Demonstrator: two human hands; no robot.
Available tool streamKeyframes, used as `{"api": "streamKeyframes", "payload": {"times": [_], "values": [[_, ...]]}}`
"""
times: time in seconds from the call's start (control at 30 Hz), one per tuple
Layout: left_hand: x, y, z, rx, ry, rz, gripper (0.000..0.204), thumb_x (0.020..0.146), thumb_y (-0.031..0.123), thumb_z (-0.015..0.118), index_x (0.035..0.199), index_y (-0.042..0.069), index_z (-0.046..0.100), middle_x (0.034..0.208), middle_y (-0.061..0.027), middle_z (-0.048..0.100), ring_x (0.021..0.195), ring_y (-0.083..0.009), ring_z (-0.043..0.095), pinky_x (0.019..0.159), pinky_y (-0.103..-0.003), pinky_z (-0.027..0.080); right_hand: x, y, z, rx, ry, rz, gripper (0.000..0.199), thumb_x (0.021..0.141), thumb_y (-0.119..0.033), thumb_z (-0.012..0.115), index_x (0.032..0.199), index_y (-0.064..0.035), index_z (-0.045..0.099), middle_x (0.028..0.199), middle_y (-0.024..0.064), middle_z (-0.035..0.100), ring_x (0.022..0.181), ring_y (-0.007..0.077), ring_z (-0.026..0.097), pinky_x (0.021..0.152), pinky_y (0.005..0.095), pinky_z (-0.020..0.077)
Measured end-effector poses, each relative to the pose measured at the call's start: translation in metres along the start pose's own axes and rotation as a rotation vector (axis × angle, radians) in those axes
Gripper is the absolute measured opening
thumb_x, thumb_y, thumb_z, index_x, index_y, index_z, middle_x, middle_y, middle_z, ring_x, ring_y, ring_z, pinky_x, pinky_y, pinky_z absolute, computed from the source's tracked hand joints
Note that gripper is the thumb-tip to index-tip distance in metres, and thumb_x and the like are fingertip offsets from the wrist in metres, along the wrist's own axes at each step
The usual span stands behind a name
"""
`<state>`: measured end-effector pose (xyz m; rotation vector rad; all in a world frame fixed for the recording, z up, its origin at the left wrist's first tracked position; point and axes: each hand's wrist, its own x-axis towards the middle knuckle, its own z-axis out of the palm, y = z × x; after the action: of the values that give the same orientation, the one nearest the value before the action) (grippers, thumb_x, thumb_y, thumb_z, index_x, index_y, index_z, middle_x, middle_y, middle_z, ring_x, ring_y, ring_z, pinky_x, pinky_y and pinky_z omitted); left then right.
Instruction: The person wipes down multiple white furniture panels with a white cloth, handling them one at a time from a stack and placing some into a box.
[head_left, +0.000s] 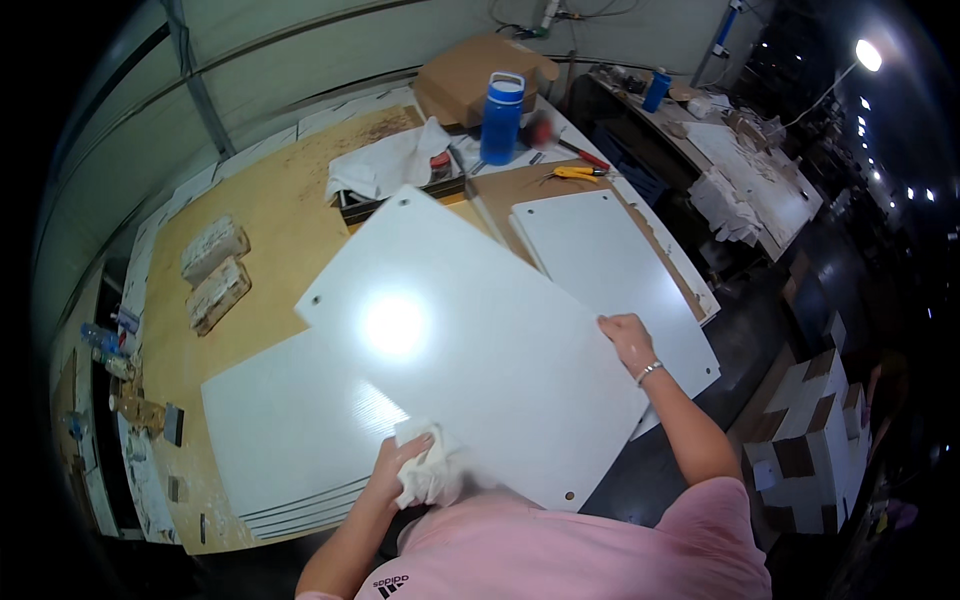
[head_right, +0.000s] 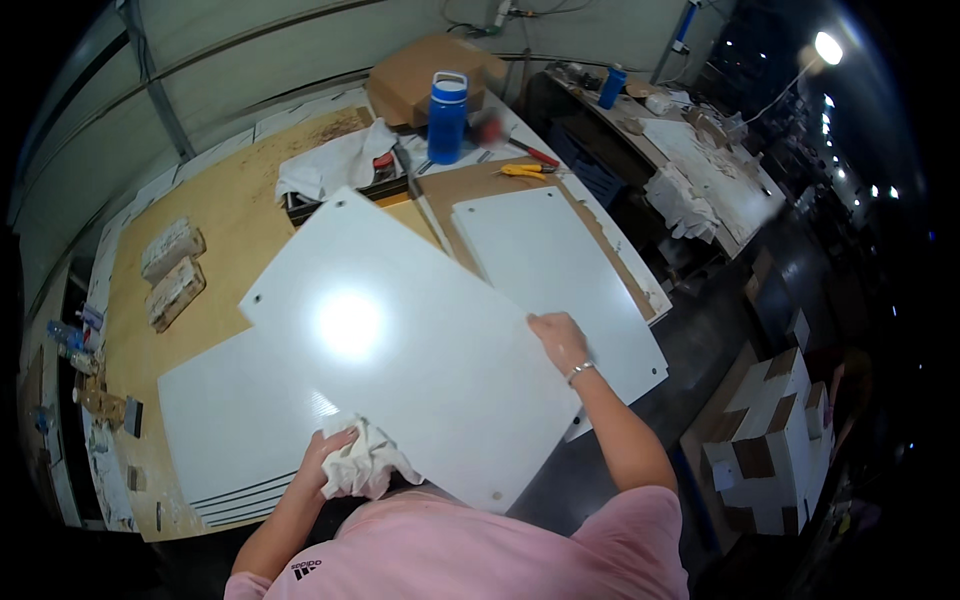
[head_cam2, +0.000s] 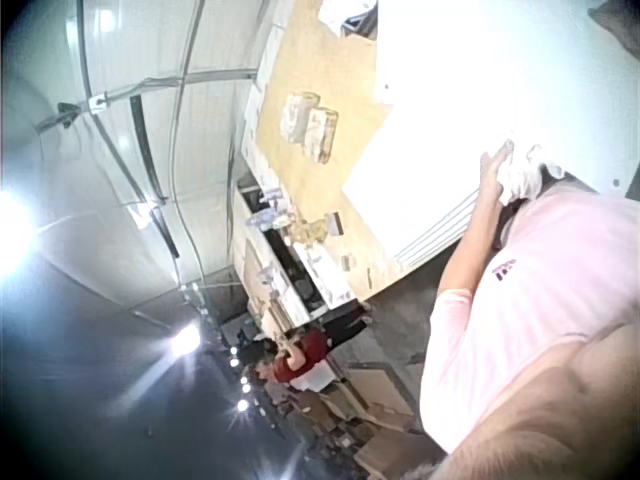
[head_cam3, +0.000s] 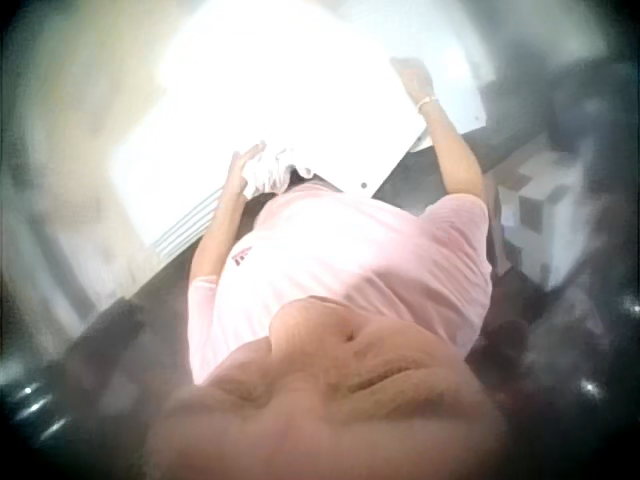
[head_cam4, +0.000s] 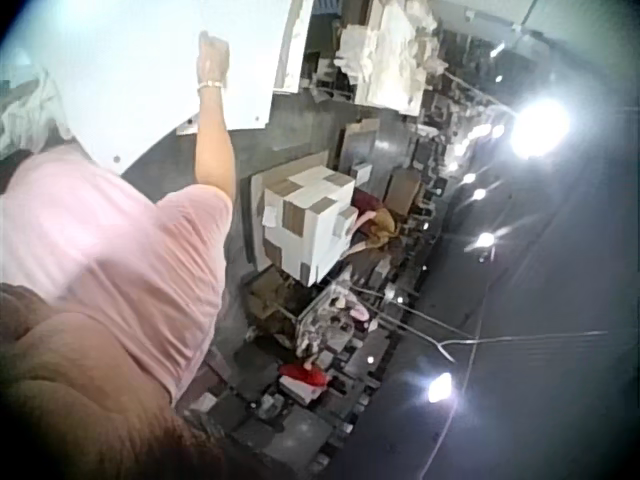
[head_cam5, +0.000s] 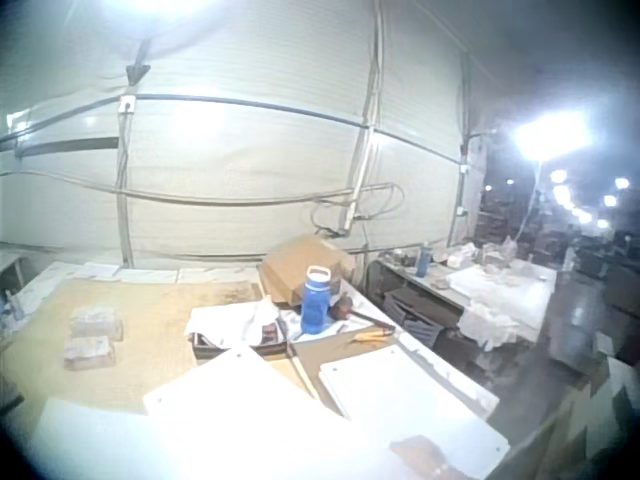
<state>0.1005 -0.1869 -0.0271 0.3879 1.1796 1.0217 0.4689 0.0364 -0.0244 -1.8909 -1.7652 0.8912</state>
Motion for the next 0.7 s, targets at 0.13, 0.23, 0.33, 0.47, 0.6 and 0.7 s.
{"api": "streamKeyframes", "payload": {"times": [0.13,0.23,0.33,0.47,0.6,0.7], "values": [[0.087,0.013,0.084,0.092,-0.222,-0.048,0.034,0.085,0.020,0.070,0.105,-0.006,0.064,0.091,-0.0128,0.068,0.076,-0.0221,0.069,0.066,-0.034,0.056,-0.015,0.109,-0.061,0.097,0.262,0.201,0.051,0.086,-0.045,0.063,0.065,0.0012,0.058,0.057,0.0116,0.053,0.058,0.0246,0.046,0.062,0.0407,0.0408],[0.143,0.016,0.143,0.180,-0.258,-0.090,0.025,0.084,0.018,0.070,0.097,-0.003,0.066,0.088,-0.0127,0.069,0.074,-0.0224,0.069,0.064,-0.033,0.056,-0.012,0.167,-0.091,0.023,0.373,0.353,0.050,0.085,-0.046,0.063,0.065,0.0003,0.061,0.062,0.0130,0.059,0.061,0.0299,0.054,0.066,0.0409,0.0432],[0.183,0.021,0.187,0.251,-0.297,-0.124,0.023,0.085,0.017,0.069,0.097,-0.003,0.066,0.088,-0.0123,0.069,0.074,-0.0230,0.069,0.063,-0.034,0.056,-0.003,0.178,-0.108,-0.017,0.448,0.453,0.049,0.084,-0.047,0.063,0.070,-0.0003,0.066,0.071,0.0164,0.066,0.073,0.0368,0.063,0.072,0.0422,0.0461],[0.214,0.027,0.217,0.237,-0.338,-0.148,0.019,0.086,0.013,0.066,0.098,-0.002,0.066,0.089,-0.0122,0.069,0.075,-0.0239,0.069,0.064,-0.036,0.058,0.020,0.187,-0.121,-0.074,0.414,0.533,0.049,0.084,-0.049,0.062,0.096,-0.0023,0.072,0.103,0.0215,0.070,0.102,0.0399,0.065,0.087,0.0455,0.0481],[0.209,0.036,0.226,0.351,-0.341,-0.058,0.029,0.085,0.021,0.070,0.102,-0.003,0.066,0.090,-0.0117,0.070,0.077,-0.0218,0.069,0.068,-0.035,0.056,0.050,0.202,-0.122,-0.076,0.411,0.561,0.052,0.084,-0.049,0.061,0.103,-0.0017,0.071,0.109,0.0230,0.068,0.107,0.0408,0.062,0.089,0.0454,0.0481],[0.191,0.042,0.194,0.497,-0.312,0.069,0.035,0.085,0.024,0.071,0.105,-0.004,0.065,0.094,-0.0112,0.069,0.082,-0.0193,0.067,0.072,-0.033,0.054,0.053,0.195,-0.130,-0.075,0.397,0.494,0.052,0.086,-0.048,0.059,0.103,-0.0008,0.070,0.109,0.0249,0.067,0.106,0.0415,0.062,0.089,0.0455,0.0485]]}}
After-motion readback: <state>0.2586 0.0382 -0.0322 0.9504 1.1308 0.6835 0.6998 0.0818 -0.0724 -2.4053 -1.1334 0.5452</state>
